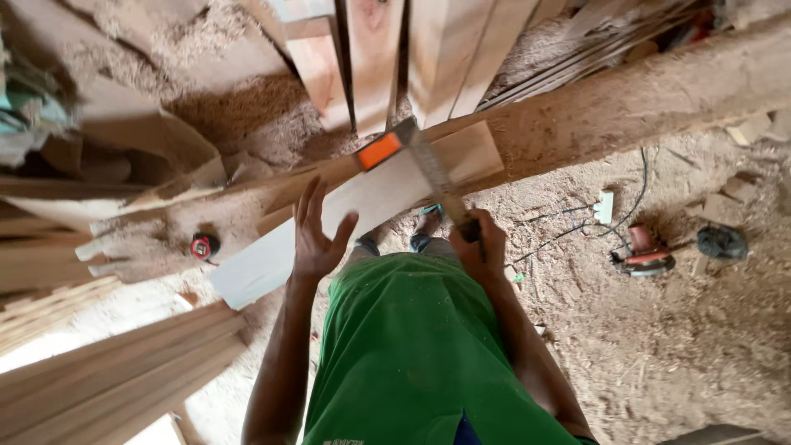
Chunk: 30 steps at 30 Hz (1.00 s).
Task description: The person uses a try square and pencil to mark straight lines on wooden planks. They repeatedly position the square, draw lines, and reposition the planks to mark additional lines on different sections.
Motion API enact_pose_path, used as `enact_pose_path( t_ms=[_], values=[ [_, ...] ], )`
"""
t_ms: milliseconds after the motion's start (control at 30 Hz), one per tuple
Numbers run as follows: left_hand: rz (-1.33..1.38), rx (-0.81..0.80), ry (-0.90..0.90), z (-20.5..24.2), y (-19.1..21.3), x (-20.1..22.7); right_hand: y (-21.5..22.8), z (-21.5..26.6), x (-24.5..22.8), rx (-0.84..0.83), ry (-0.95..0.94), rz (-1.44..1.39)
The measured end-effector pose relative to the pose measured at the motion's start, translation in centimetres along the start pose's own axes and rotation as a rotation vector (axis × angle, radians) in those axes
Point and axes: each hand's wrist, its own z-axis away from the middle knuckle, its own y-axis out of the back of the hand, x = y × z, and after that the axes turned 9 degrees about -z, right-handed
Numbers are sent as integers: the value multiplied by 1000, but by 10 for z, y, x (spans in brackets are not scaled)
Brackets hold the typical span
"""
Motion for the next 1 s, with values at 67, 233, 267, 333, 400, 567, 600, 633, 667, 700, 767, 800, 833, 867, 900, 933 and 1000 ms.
enact_pose_path(
  t_ms=[67,233,267,333,400,567,600,633,667,700,767,800,833,867,900,933,1000],
  values=[
    [36,19,33,-16,2,3,-16,3,-23,-148,-18,11],
    [-83,-53,194,-35,-1,-16,-37,20,-65,-421,-115,24],
    [-73,-50,196,-36,-4,-25,-40,19,-68,-470,-71,-25],
    [-63,57,111,-33,-13,-41,-41,19,-69,-569,7,-123],
    [-50,89,80,-32,-23,-54,-39,21,-64,-544,-97,-38],
    [-68,-114,148,-44,-49,-58,-20,15,-40,-381,-28,133],
    [-74,-55,103,-42,-53,-54,-18,10,-32,-346,40,157],
    [-81,4,59,-39,-57,-48,-14,6,-26,-312,110,180],
    [-92,65,12,-38,-59,-42,-11,0,-22,-264,32,139],
    [-113,107,13,-38,-60,-36,-7,-7,-19,-215,-46,100],
    [-157,191,14,-35,-62,-31,-4,-19,-13,-141,-139,24],
    [-164,178,17,-36,-63,-28,-2,-25,-13,-117,-161,-13],
    [-171,166,20,-37,-63,-27,0,-30,-15,-93,-182,-50],
    [-179,156,19,-39,-63,-27,0,-35,-17,-93,-146,-78],
    [-185,162,5,-39,-63,-27,-1,-40,-20,-93,-111,-106],
    [-190,169,-12,-40,-63,-28,-2,-44,-24,-91,-74,-134],
    [-189,169,-43,-41,-62,-29,-8,-48,-34,-76,-76,-169]
  ],
)
